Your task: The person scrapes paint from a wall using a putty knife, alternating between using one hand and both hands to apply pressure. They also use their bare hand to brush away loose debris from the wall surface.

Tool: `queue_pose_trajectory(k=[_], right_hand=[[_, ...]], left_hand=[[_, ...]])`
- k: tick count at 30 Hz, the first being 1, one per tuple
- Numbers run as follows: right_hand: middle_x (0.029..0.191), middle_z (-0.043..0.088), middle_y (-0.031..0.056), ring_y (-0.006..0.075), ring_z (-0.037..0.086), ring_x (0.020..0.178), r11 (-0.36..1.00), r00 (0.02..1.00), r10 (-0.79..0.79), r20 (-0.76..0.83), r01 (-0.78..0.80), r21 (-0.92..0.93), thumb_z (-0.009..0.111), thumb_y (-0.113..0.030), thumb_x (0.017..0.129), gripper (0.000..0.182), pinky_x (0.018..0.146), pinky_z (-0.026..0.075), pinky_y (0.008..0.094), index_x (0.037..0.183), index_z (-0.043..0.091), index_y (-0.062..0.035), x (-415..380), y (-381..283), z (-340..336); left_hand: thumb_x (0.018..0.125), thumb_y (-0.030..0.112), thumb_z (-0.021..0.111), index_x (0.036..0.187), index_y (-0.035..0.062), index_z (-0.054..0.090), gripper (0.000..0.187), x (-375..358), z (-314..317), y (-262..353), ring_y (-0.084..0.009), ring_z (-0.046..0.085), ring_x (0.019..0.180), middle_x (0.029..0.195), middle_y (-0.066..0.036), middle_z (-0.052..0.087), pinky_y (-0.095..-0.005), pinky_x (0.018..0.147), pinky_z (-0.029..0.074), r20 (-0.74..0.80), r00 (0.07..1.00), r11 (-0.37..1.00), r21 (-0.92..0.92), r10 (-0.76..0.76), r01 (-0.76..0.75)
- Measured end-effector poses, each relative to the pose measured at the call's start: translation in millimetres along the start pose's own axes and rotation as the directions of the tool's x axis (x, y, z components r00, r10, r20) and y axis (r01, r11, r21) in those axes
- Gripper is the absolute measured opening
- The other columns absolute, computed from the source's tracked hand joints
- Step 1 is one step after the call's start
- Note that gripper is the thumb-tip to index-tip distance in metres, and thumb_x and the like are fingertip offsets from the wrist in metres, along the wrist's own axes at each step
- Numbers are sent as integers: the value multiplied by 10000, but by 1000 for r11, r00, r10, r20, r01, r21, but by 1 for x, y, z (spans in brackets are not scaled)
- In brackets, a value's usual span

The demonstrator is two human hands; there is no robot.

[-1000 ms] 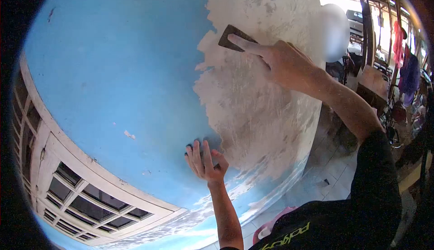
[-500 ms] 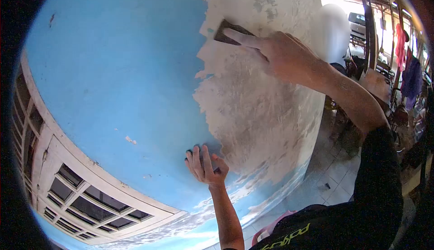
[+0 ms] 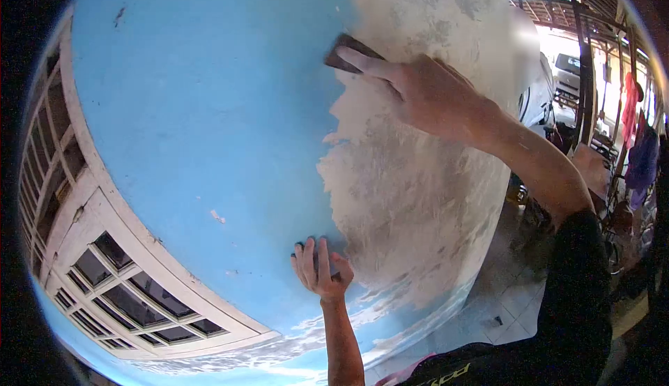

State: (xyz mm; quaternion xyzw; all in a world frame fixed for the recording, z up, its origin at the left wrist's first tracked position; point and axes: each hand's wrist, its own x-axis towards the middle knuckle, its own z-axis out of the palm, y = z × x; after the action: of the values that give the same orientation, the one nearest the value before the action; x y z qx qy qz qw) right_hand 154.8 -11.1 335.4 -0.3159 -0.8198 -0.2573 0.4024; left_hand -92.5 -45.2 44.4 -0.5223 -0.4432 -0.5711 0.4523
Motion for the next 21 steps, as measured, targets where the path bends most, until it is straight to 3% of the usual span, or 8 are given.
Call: queue_pose_trajectory(k=[5,11,13,17,19,21], right_hand=[[841,700,147,259,668,582,994,994,63,88,-54,-95,479,-212,977,468,641,573,415,1437,397,-202,-2,-1,-7],[772,681,175,265,662,569,996,989,82,124,-76,-54,463,-181,972,478,660,567,422,1442,388,-221,-9,4,-17],[770,666,209,367,674,680,987,972,158,172,-151,-51,486,-219,950,430,697,551,502,1379,464,-188,-8,3,-23],[794,671,204,364,676,701,990,985,99,141,-84,-110,494,-212,946,433,714,552,493,1377,467,-189,-2,16,-21],[718,669,130,218,598,488,991,988,78,136,-61,-121,449,-190,977,475,672,559,390,1443,386,-256,-8,21,-22],[737,675,132,219,602,492,989,988,72,135,-53,-135,453,-188,975,479,684,558,391,1445,383,-253,1,15,-27]], left_hand=[[887,181,523,1132,44,683,323,-1,3,-1,-389,462,1280,1286,-152,576,-604,1056,296,12,1000,1000,-8,4,-4],[882,170,529,1131,38,681,321,2,0,2,-382,462,1282,1287,-150,575,-591,1064,297,18,1000,1000,11,-2,2],[885,168,525,1130,35,680,319,1,4,1,-384,462,1281,1285,-152,576,-594,1063,298,1,1000,1000,22,-8,8],[893,161,516,1126,30,679,313,2,5,3,-388,466,1277,1268,-160,583,-600,1061,301,-32,999,1000,29,2,-1],[895,168,516,1122,28,680,313,-1,0,1,-391,464,1277,1266,-163,583,-596,1062,303,-15,1000,999,35,-2,3],[898,176,515,1119,27,681,314,1,7,3,-393,463,1277,1265,-167,583,-591,1063,304,-15,1000,999,29,-17,17]])
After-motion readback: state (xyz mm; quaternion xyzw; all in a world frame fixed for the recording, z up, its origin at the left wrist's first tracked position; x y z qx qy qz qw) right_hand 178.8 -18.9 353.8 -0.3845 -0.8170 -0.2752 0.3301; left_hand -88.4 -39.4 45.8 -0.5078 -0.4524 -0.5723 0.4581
